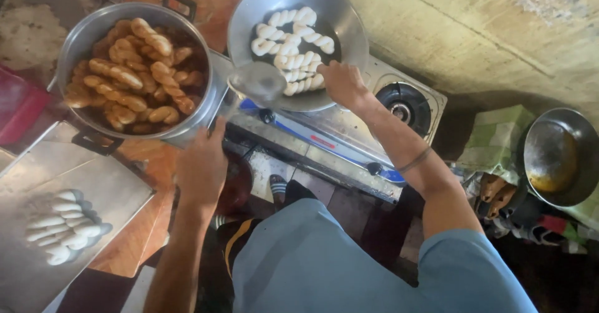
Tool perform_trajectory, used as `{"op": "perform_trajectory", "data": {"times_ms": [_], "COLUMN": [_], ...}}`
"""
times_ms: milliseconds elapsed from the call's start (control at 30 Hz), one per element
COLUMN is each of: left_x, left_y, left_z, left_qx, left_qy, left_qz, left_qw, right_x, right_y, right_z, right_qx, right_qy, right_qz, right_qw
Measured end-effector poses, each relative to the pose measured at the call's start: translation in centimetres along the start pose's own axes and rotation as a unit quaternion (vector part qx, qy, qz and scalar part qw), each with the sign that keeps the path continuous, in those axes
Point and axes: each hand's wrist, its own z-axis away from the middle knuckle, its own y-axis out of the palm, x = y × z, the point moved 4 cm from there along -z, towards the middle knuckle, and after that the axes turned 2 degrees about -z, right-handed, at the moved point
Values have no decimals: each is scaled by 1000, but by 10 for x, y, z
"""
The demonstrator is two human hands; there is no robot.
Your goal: Deep-frying twisted dough pieces in a wok and flipping them with a skimmer for even cooking.
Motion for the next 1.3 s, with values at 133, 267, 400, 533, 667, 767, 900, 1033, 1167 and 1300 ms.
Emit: {"op": "perform_trajectory", "data": {"times_ms": [133,267,400,533,667,767,900,1033,1167,1300], "left_x": [-12,-30,-37,-47,-57,-60,-59,-64,-63,-50], "left_y": [23,44,98,74,73,70,92,84,95,76], "left_z": [-41,-71,-89,-92,-94,-96,-100,-99,-102,-107], "left_qx": [1,42,78,137,102,122,125,176,218,223], "left_qy": [-9,-8,-28,-117,-46,-46,-28,-20,-29,-222], "left_qz": [23,30,4,81,12,21,6,37,31,154], "left_qw": [1000,999,997,980,994,991,992,983,975,937], "right_x": [-3,-6,-11,-9,-3,-3,-7,-10,-15,-23], "right_y": [9,14,17,17,24,32,27,24,21,22], "right_z": [-3,-8,-6,0,-3,-6,-3,-2,-3,-6], "right_qx": [-9,-17,-18,-19,-37,-53,-66,-71,-61,-52], "right_qy": [-3,10,36,18,4,5,9,18,21,17], "right_qz": [11,10,15,17,20,7,-24,-44,-38,-17], "right_qw": [1000,1000,999,1000,999,999,997,996,997,998]}}
